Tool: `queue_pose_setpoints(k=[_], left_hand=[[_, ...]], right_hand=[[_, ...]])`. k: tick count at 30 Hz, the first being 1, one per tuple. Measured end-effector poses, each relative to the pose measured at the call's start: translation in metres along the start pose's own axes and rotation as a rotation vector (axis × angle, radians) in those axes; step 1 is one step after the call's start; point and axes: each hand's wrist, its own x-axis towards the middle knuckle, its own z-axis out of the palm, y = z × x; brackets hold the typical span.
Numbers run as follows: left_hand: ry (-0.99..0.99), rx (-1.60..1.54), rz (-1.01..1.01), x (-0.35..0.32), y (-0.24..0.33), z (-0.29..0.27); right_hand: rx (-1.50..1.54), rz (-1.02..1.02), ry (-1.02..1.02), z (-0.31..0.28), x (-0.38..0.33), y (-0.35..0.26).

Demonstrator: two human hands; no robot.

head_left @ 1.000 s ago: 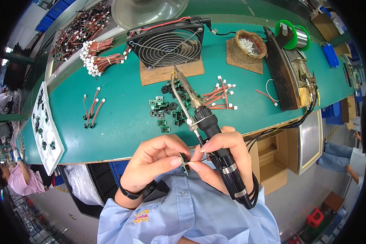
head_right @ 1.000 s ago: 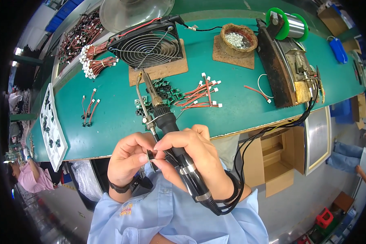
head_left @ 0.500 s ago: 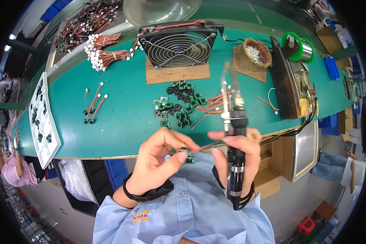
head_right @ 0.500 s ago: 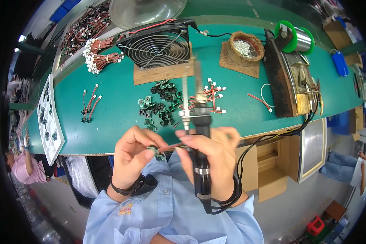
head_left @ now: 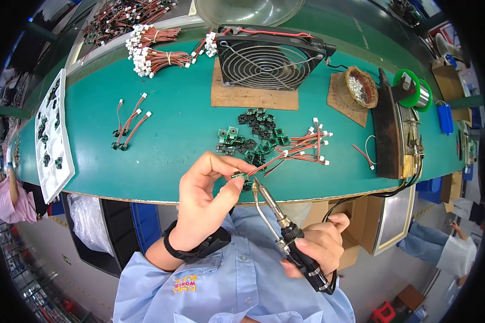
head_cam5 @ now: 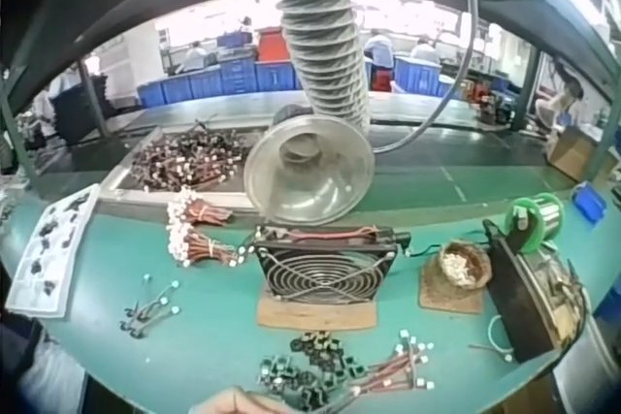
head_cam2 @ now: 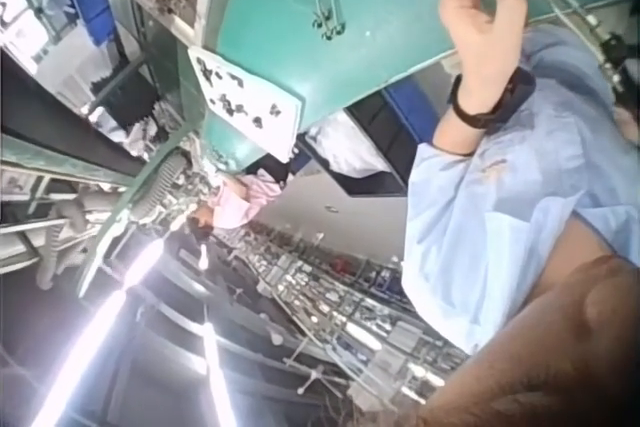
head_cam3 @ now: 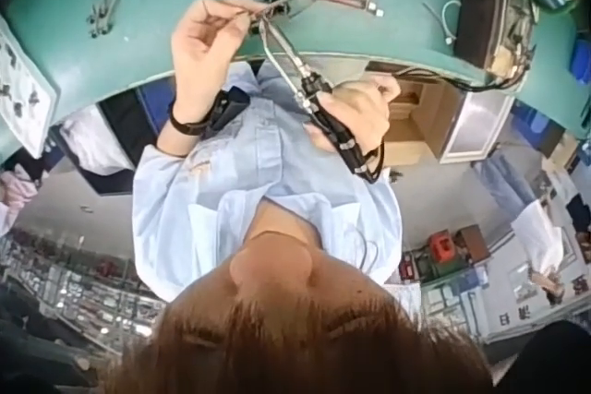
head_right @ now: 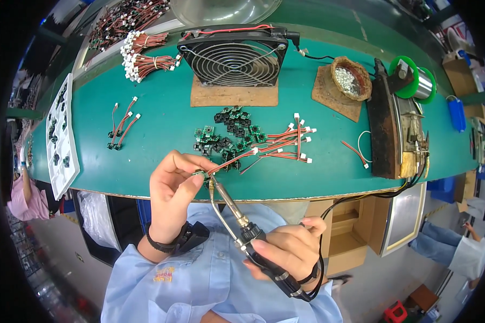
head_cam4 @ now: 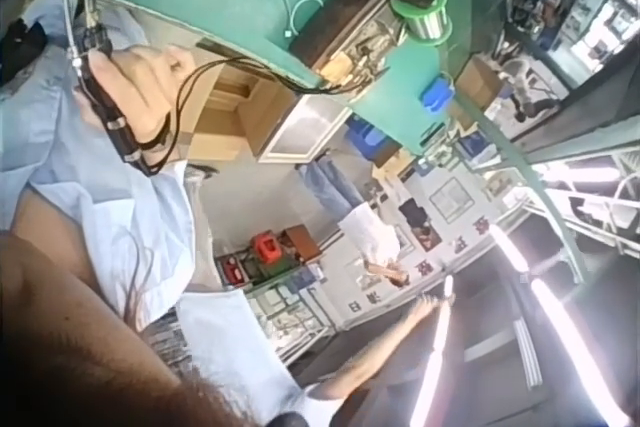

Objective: The person solders wires to circuit boards using a soldering iron and then trims the excess wire with shears. This process is repeated for several circuit boards, which are then set aside on the green work surface.

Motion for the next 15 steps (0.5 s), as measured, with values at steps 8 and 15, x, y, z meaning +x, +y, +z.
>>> queue_pose_setpoints(k=[8,15], left_hand=[[0.001,0.013,0.01,-0.0003,0.0011,0.0004],[0.012,-0.012,0.018,-0.0009,-0.0005,-0.0006]], right_hand=[[0.009,0.018,-0.033,0.002,0.0051,-0.0028],[0.015,0.018,-0.037,0.0048,0.0056,-0.0012]])
